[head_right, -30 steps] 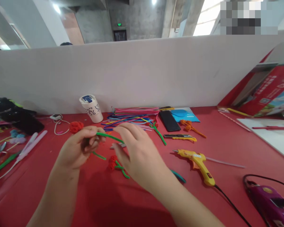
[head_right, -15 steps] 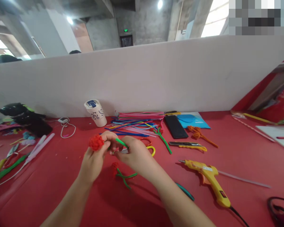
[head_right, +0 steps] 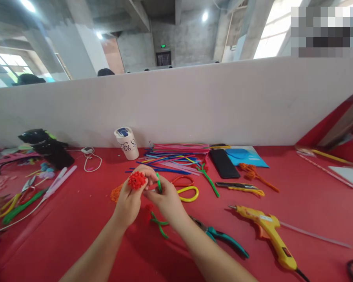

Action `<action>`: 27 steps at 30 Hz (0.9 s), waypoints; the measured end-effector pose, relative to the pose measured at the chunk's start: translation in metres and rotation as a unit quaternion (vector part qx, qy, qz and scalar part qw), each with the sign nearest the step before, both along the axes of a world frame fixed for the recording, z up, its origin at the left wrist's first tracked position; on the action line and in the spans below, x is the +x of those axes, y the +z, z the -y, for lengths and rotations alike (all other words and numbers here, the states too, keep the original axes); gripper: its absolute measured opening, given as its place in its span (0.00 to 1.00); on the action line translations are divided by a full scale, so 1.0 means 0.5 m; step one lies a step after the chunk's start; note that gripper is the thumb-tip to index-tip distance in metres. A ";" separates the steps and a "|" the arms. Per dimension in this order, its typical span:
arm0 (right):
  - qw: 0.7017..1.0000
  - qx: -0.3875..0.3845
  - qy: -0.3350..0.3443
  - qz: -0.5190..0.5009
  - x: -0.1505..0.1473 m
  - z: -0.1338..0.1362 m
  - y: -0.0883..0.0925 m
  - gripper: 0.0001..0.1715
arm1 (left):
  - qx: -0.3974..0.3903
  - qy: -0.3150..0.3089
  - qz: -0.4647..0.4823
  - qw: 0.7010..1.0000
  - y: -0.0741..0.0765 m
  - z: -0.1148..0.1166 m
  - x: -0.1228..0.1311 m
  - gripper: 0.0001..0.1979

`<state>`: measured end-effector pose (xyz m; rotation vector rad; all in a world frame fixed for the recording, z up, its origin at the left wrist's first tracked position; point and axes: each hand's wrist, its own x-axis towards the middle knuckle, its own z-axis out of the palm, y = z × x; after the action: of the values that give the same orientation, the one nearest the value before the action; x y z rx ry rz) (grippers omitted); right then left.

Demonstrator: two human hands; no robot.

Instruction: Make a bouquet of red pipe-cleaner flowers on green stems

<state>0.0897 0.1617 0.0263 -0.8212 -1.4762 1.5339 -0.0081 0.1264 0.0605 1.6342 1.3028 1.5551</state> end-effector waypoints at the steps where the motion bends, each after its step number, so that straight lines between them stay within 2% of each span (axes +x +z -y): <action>1: 1.000 -0.007 0.000 0.003 -0.002 0.001 -0.002 0.13 | -0.028 0.006 0.024 0.999 0.003 0.001 0.001 0.11; 6: 0.999 -0.021 0.031 0.004 -0.003 0.006 -0.011 0.13 | -0.152 -0.017 0.114 0.982 0.007 -0.006 -0.008 0.13; 9: 0.992 -0.107 0.065 -0.023 -0.001 0.012 -0.009 0.16 | -0.205 -0.024 0.172 0.963 0.003 -0.015 -0.020 0.14; 12: 0.974 -0.197 0.072 -0.081 0.005 0.018 0.003 0.15 | -0.224 -0.051 0.256 0.939 0.002 -0.022 -0.024 0.14; 16: 0.957 -0.245 0.072 -0.136 0.015 0.023 0.020 0.14 | -0.222 -0.124 0.331 0.909 0.007 -0.022 -0.022 0.15; 21: 0.956 -0.248 0.092 -0.130 0.019 0.025 0.024 0.14 | -0.223 -0.138 0.327 0.908 0.010 -0.019 -0.025 0.16; 27: 0.979 -0.166 0.047 -0.110 0.026 0.023 0.031 0.15 | -0.228 -0.147 0.286 0.919 0.013 -0.016 -0.020 0.14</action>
<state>0.1027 0.1502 0.0419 -0.7495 -1.1288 1.9087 -0.0182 0.1342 0.0669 0.9302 0.9483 1.2798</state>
